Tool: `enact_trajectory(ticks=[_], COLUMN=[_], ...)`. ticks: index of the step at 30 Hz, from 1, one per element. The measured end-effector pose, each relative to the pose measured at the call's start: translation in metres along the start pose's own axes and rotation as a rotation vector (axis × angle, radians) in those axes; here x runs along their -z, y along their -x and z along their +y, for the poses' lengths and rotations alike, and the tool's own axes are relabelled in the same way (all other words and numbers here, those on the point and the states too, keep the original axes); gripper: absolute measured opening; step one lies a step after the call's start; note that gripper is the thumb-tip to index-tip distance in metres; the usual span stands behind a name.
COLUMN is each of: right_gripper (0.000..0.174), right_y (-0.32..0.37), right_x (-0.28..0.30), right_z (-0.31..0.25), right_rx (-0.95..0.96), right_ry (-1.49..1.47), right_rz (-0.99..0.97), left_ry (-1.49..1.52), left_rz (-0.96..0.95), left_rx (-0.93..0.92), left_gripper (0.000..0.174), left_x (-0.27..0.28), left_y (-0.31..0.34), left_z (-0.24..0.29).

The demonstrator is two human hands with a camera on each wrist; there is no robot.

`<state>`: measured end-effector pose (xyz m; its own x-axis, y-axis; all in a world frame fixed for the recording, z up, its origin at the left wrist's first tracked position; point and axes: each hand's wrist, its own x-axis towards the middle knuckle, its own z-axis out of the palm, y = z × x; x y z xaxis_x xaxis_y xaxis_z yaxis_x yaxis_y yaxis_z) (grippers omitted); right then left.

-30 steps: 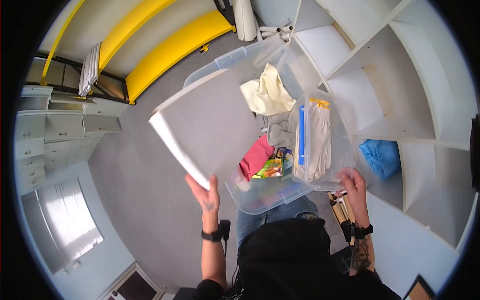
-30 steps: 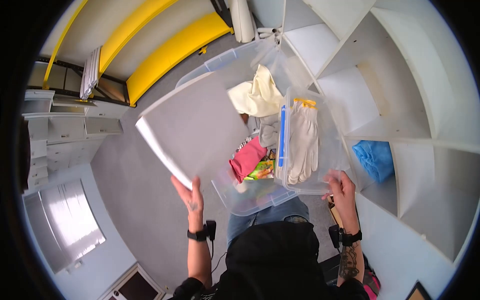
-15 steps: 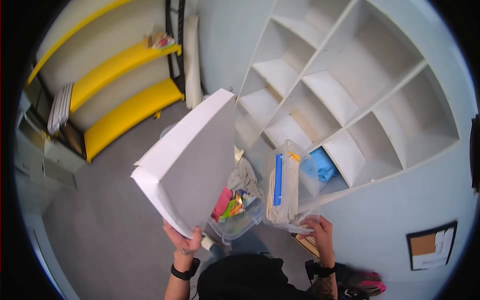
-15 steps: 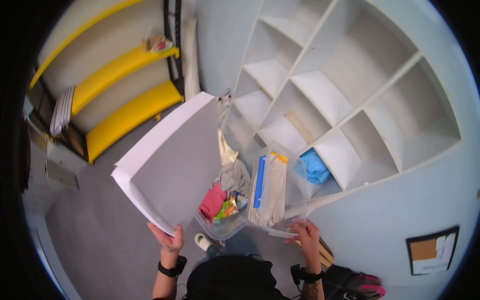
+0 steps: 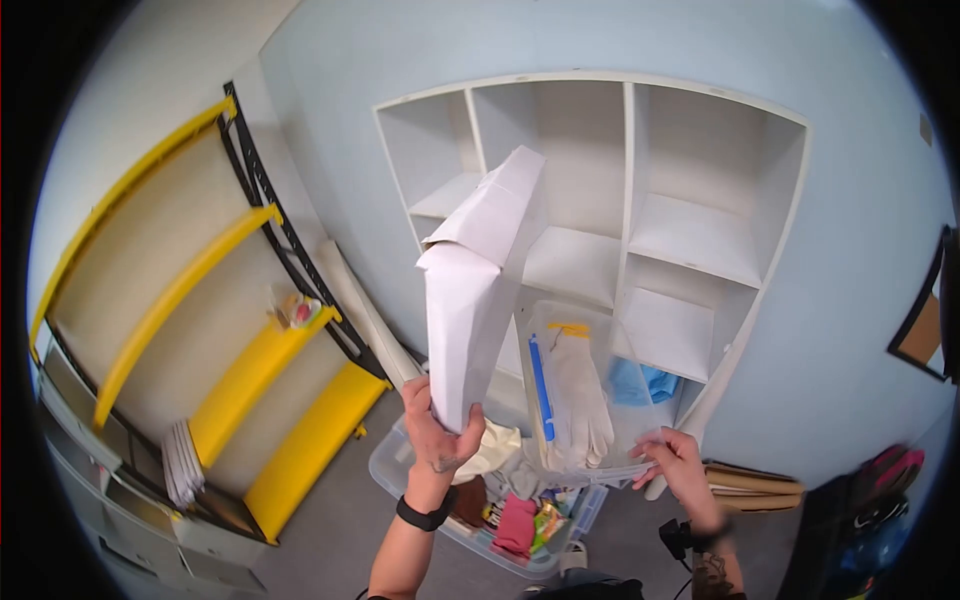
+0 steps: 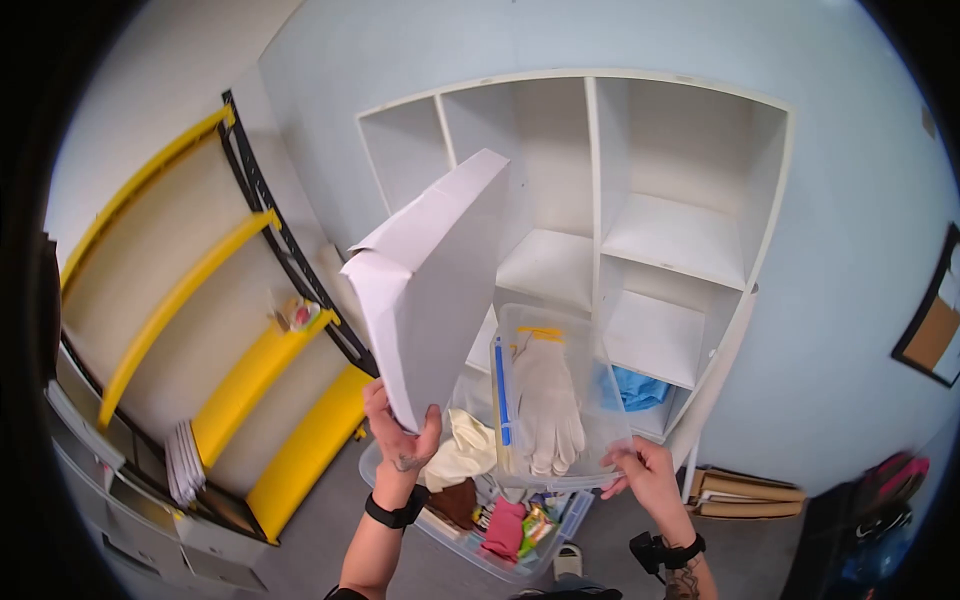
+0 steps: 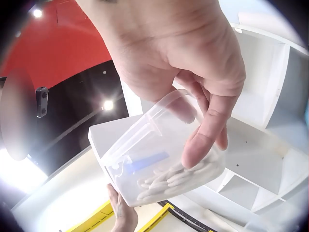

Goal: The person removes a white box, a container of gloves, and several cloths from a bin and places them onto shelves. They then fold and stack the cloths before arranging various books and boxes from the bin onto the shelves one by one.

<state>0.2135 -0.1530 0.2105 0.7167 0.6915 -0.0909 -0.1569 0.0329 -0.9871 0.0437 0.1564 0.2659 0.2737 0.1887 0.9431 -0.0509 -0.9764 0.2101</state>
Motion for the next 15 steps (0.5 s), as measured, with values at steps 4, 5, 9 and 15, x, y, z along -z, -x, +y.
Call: enact_trajectory(ticks=[4, 5, 9, 15], right_gripper=[0.020, 0.020, 0.019, 0.017], right_y=[-0.021, -0.027, -0.042, -0.066], right_x=[-0.007, -0.011, -0.038, -0.063], right_z=[-0.013, -0.016, -0.032, -0.046], right_rx=[0.053, 0.064, 0.106, 0.210], right_ry=[-0.020, -0.029, 0.016, 0.125], right_rz=[0.005, 0.011, 0.063, 0.166], left_ry=[-0.010, 0.000, -0.007, 0.121], left_rz=[-0.053, -0.078, -0.057, -0.038], left_rx=[-0.062, -0.044, -0.021, -0.051], left_gripper=[0.065, 0.059, 0.057, 0.059], left_x=[-0.029, -0.035, -0.046, -0.037], left_y=[-0.025, -0.027, -0.037, -0.050], left_z=[-0.015, -0.017, -0.031, -0.055])
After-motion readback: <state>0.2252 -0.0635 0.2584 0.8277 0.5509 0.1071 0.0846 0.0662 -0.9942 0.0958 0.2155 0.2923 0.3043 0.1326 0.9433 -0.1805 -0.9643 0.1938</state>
